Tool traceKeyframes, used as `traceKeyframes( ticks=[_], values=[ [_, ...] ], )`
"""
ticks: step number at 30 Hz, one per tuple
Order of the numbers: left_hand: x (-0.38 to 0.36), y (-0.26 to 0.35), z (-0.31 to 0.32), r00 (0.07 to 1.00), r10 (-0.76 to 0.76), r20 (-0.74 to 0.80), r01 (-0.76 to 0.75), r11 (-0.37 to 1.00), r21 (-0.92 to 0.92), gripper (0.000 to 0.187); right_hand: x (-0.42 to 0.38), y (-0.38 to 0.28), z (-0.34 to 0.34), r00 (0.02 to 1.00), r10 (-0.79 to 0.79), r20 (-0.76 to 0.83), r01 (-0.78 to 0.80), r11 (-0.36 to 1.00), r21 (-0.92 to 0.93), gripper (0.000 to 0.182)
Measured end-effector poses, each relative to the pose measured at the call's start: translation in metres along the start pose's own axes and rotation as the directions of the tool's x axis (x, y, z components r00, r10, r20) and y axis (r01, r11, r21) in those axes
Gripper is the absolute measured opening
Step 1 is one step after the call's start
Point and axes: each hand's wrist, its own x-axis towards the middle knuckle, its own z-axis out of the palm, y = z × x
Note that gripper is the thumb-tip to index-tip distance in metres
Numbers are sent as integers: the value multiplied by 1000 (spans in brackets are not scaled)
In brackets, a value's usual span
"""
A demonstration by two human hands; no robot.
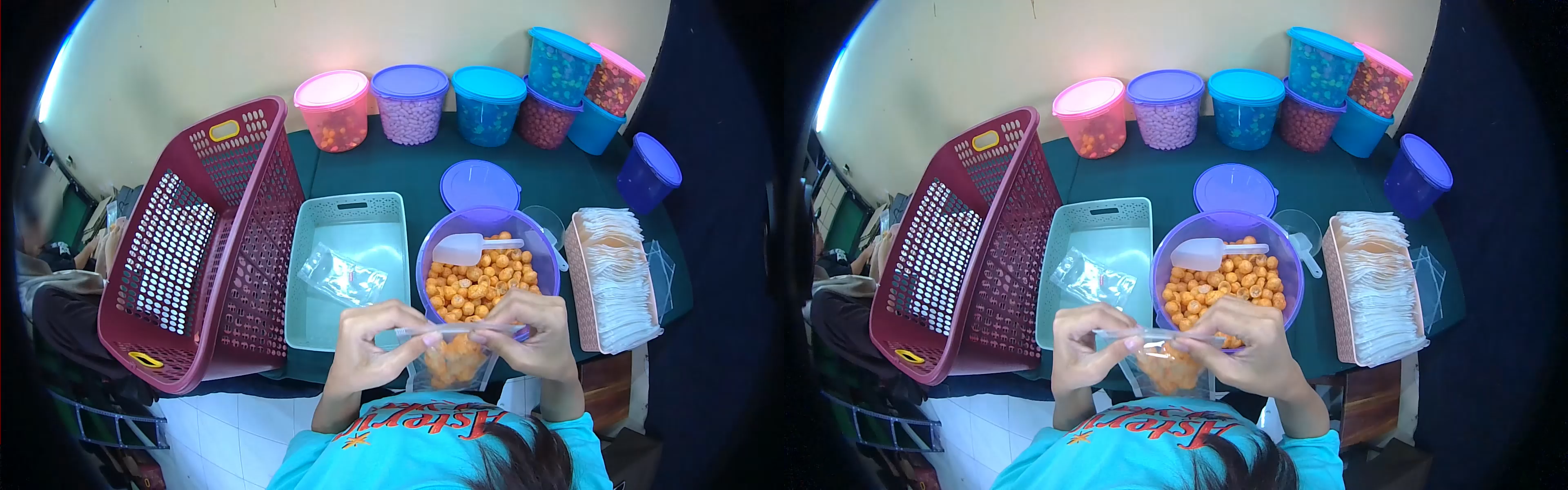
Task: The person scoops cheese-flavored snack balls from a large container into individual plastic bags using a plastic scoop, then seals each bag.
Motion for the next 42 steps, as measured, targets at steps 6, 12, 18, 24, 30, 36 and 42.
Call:
traceKeyframes(
  ticks=[6, 12, 18, 24, 30, 36, 42],
  values=[
    [-19, 4, -24, 993, -70, 96, 72, 997, -12, 12, -6, 3, 0, 993, 46, 106, -55, 995, 84, 8],
    [-40, 14, -43, 998, -68, 8, 65, 974, 218, 18, 11, 4, 29, 994, -46, 101, 44, 999, 31, 8],
    [-65, 54, -66, 957, -54, -287, 120, 968, 219, 24, 17, 5, 58, 969, -236, 78, 208, 943, 260, 37],
    [-78, 79, -99, 340, 651, -678, -57, 734, 676, 25, 21, 7, 62, 946, -252, 204, 167, 917, 362, 33],
    [-88, 55, -131, 557, 349, -753, 279, 775, 566, 85, 30, 8, 80, 830, -338, 444, 233, 933, 274, 24],
    [-85, 51, -70, 550, 312, -774, -40, 936, 349, 47, 23, 25, 74, 850, -259, 459, 166, 958, 233, 21],
    [-46, -7, -19, 864, 128, -486, -134, 991, 21, 35, -1, 29, 42, 907, -146, 394, 61, 974, 218, 19]
  ],
)
